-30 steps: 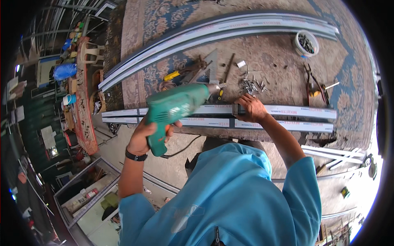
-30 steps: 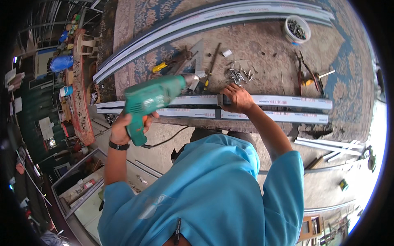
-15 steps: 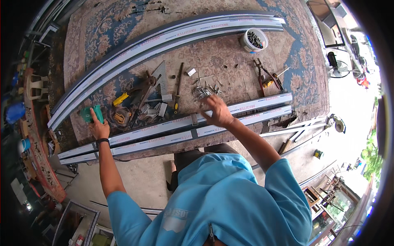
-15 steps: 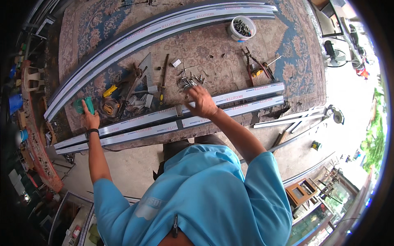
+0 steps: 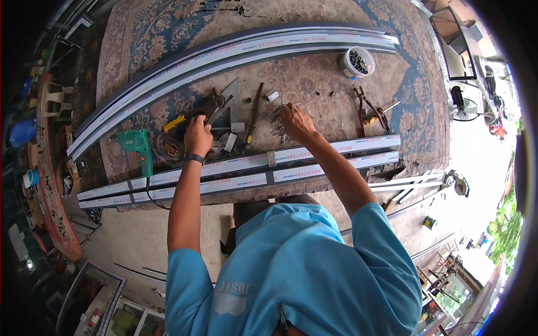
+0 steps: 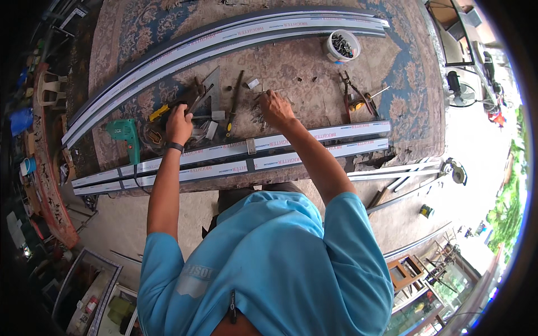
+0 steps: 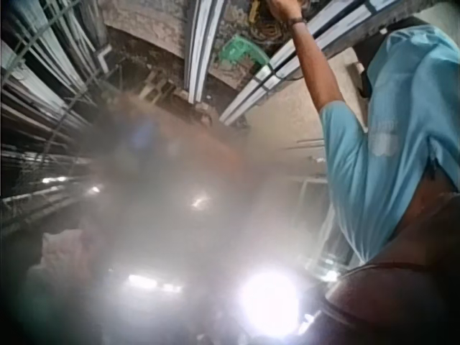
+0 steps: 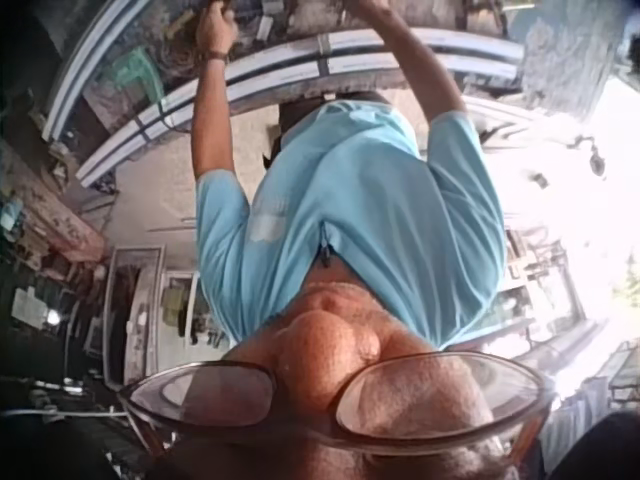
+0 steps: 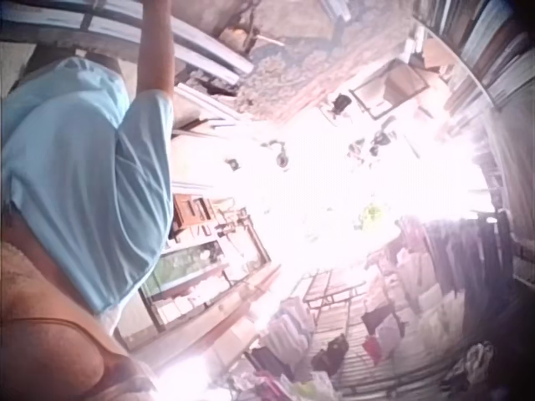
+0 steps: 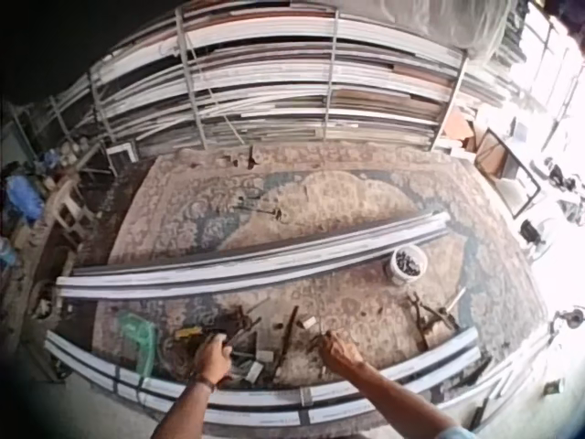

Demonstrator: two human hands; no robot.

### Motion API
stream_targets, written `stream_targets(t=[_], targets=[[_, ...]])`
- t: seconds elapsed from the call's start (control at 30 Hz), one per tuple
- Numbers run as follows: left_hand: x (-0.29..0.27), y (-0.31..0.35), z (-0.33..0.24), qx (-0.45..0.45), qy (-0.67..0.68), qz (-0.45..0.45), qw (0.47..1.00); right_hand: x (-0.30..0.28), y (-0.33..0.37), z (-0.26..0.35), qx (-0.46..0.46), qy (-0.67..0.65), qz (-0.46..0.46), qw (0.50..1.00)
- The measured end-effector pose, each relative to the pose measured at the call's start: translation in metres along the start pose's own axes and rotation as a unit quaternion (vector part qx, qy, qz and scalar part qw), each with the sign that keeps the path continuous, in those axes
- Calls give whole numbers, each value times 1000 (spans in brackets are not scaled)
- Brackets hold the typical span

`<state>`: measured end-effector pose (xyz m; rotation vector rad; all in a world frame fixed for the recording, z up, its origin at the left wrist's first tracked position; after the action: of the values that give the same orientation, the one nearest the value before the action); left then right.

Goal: The person is assembling aluminum frame components using a drill, rivets, and hand tools.

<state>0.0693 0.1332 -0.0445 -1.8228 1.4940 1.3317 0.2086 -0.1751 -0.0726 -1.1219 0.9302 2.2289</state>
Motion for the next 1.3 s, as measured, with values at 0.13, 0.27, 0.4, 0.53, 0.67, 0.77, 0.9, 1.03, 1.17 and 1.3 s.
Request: stream_targets(t=[0.13, 0.27, 0.4, 0.53, 0.67, 0.77, 0.9, 1.03, 1.17, 1.3], targets=[[-38, 19, -18, 22, -18, -40, 999, -8, 9, -14, 42, -170, -118, 977], [-106, 80, -76, 38, 160, -3, 986, -38, 38, -14, 26, -395, -158, 905], [-76, 120, -103, 89, 337, -47, 936, -76, 52, 54, -115, -678, -90, 720], [-35, 132, -121, 122, 357, 65, 924, -110, 80, 119, -151, -735, -75, 657], [-19, 140, -134, 109, 346, 90, 928, -110, 99, 130, -176, -713, -82, 674], [-15, 142, -137, 114, 360, 88, 922, -109, 107, 132, -165, -735, -99, 651], [-13, 144, -134, 119, 348, 101, 925, -106, 111, 131, -159, -726, -103, 661], [-18, 144, -135, 109, 339, 109, 928, -105, 112, 129, -162, -725, -110, 661], [-27, 145, -139, 119, 342, 115, 925, -103, 117, 128, -156, -714, -118, 672], [-26, 146, -135, 118, 346, 126, 922, -101, 118, 126, -163, -729, -110, 656]])
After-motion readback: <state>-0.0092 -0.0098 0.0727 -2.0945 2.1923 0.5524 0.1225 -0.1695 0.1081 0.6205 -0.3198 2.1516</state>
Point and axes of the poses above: each hand's wrist, its own y-axis away from the middle knuckle, its own x-axis out of the palm, z = x × y, the point moved 2 cm from there along -y, towards the middle knuckle, and after that the axes turned 11 degrees about z, right-handed, at the moved point
